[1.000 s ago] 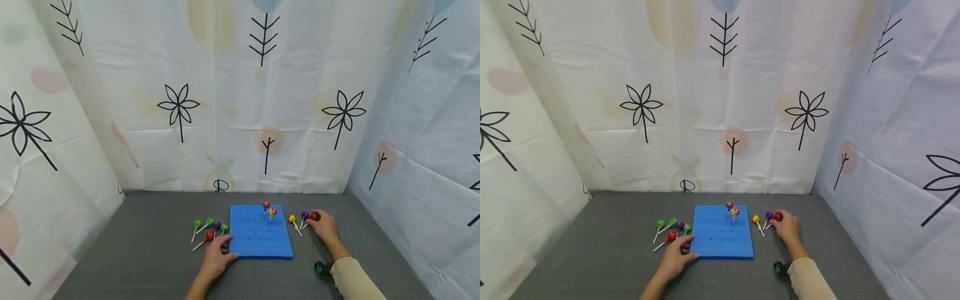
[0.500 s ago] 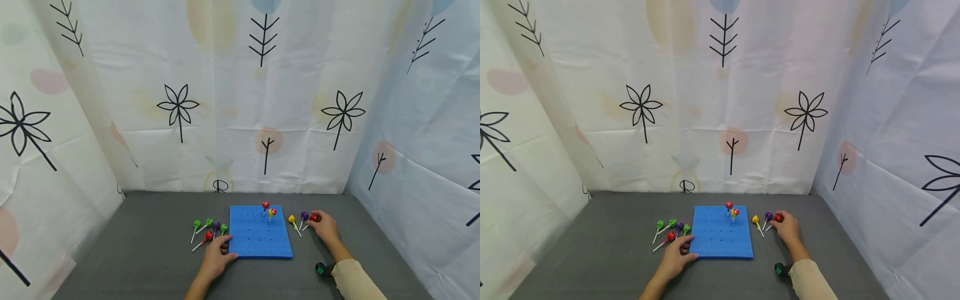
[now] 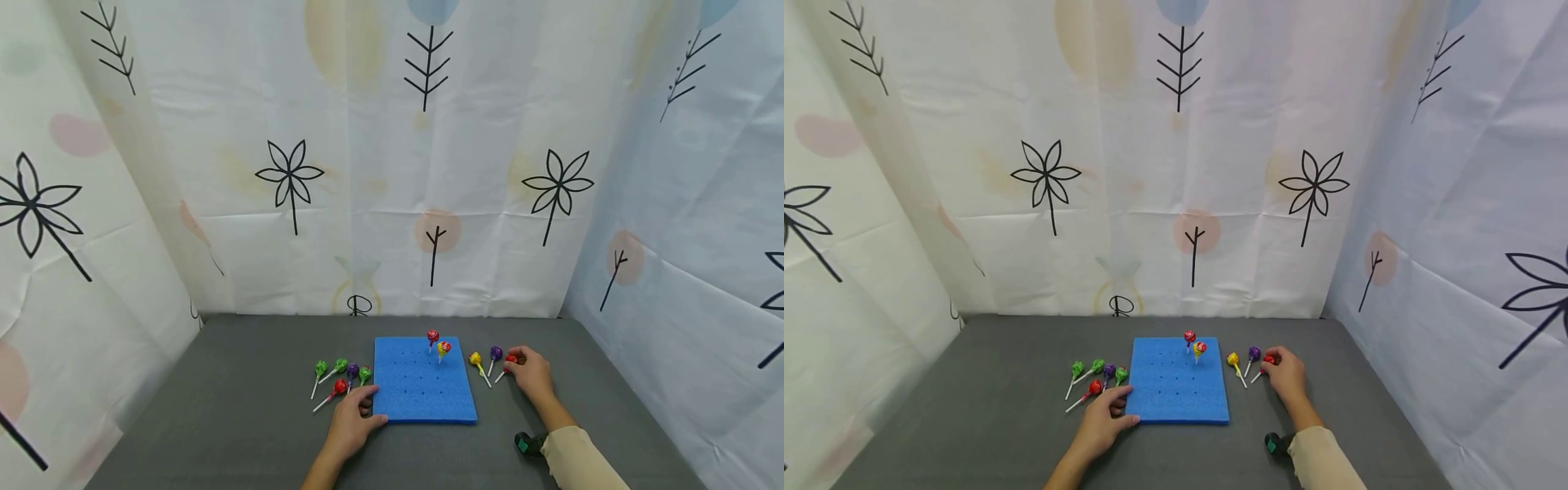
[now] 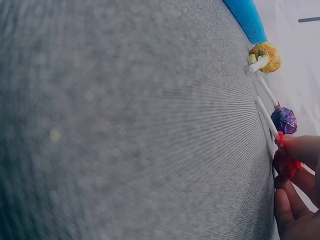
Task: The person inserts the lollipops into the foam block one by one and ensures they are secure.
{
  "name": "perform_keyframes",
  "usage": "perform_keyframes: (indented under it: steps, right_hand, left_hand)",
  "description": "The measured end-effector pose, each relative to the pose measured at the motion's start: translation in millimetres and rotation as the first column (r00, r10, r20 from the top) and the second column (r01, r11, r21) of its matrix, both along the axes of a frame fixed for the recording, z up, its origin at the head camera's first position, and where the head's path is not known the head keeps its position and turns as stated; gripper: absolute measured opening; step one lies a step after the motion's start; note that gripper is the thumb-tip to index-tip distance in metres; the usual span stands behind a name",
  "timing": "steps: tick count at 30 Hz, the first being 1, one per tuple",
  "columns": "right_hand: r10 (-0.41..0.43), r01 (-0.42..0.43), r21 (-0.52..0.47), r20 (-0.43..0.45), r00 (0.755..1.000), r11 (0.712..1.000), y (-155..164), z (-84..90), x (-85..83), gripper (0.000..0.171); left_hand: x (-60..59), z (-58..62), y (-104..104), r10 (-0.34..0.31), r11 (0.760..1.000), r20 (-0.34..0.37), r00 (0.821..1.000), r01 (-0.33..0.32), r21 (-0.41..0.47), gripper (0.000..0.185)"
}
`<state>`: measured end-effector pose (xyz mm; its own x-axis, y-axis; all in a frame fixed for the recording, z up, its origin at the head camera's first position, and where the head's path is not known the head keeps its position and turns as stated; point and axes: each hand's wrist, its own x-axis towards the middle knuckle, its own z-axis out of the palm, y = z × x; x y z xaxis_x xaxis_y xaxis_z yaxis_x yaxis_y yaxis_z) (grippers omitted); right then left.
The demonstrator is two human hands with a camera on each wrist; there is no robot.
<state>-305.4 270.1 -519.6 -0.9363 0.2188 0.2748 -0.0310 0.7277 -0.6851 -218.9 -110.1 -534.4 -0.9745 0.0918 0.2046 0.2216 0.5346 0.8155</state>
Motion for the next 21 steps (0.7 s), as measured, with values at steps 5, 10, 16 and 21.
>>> perform_keyframes:
  steps: [5,10,16,21]
  right_hand:
    - [-0.009,0.009,-0.010,0.008,1.000,1.000,-0.9,0.1,0.8,0.024]
    - [-0.012,0.012,-0.008,-0.001,1.000,1.000,-0.8,-0.3,1.4,0.023]
    - [0.005,-0.005,0.019,-0.024,1.000,1.000,-3.7,1.9,4.4,0.022]
    - [0.035,-0.035,0.019,-0.037,0.999,0.999,-8.5,5.9,8.1,0.022]
  left_hand:
    - [0.2,-0.9,0.3,0.001,1.000,-0.003,1.000,-0.001,0.008,0.055]
    - [0.2,-0.5,-0.2,0.000,1.000,-0.013,1.000,0.000,0.010,0.055]
    - [0.5,-0.8,-0.7,-0.002,1.000,-0.031,1.000,0.002,0.019,0.055]
    - [0.9,-1.0,-0.8,-0.007,1.000,-0.036,0.999,0.008,0.026,0.055]
